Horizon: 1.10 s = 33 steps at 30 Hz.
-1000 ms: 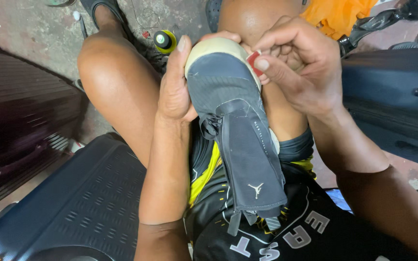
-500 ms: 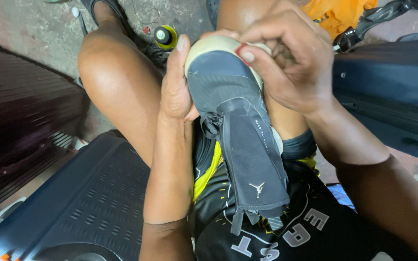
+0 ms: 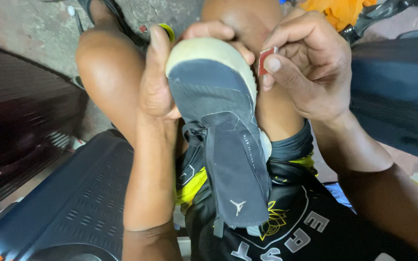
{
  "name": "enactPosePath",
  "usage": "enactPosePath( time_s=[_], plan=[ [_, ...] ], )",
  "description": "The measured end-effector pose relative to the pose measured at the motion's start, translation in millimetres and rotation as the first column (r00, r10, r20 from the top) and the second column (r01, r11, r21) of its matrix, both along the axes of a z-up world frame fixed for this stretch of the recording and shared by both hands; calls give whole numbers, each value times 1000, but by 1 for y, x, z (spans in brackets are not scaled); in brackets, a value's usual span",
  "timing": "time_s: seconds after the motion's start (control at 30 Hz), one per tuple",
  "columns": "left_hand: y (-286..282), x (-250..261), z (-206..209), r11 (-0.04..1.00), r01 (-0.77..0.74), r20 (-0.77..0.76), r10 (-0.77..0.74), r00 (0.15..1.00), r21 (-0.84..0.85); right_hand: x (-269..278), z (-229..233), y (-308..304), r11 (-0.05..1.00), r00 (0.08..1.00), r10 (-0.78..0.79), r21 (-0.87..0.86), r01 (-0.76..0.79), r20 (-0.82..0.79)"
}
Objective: The person holds a black sneaker and uses a small red abrasive pad to scrub the white midsole. They rotate the shoe to access different areas and continue scrubbing the same sections repeatedly.
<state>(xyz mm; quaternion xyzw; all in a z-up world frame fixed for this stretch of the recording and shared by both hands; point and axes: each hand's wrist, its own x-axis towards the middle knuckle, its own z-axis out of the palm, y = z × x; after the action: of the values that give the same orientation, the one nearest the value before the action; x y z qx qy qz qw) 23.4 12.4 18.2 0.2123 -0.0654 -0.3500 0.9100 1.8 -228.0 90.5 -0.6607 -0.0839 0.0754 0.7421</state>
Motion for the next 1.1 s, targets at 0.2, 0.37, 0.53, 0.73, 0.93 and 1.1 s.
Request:
enactPosePath(
  time_s=[0.2, 0.37, 0.53, 0.73, 0.93, 1.1],
  plan=[
    [9, -4, 7, 991, -81, 20, 79, 997, 105, -7, -6, 0, 1000, 999, 23, -18, -24, -35],
    [7, -12, 0, 966, -165, -1, 169, 986, 201, -23, -9, -3, 991, 992, 49, -116, -63, -115],
    [4, -6, 0, 981, -156, -57, 163, 985, 115, -20, -10, 9, 984, 995, 84, -154, -90, -50],
    [0, -7, 1, 977, -182, 31, 180, 983, 112, -14, -11, 11, 967, 994, 101, -239, -90, 35],
    [2, -8, 4, 958, -217, 31, 215, 976, 189, -5, -8, 18, 940, 995, 73, -339, -46, 67],
    [3, -5, 8, 968, -191, -28, 198, 980, 163, -5, 2, 18, 854, 991, 82, -520, -17, 101]
  ],
)
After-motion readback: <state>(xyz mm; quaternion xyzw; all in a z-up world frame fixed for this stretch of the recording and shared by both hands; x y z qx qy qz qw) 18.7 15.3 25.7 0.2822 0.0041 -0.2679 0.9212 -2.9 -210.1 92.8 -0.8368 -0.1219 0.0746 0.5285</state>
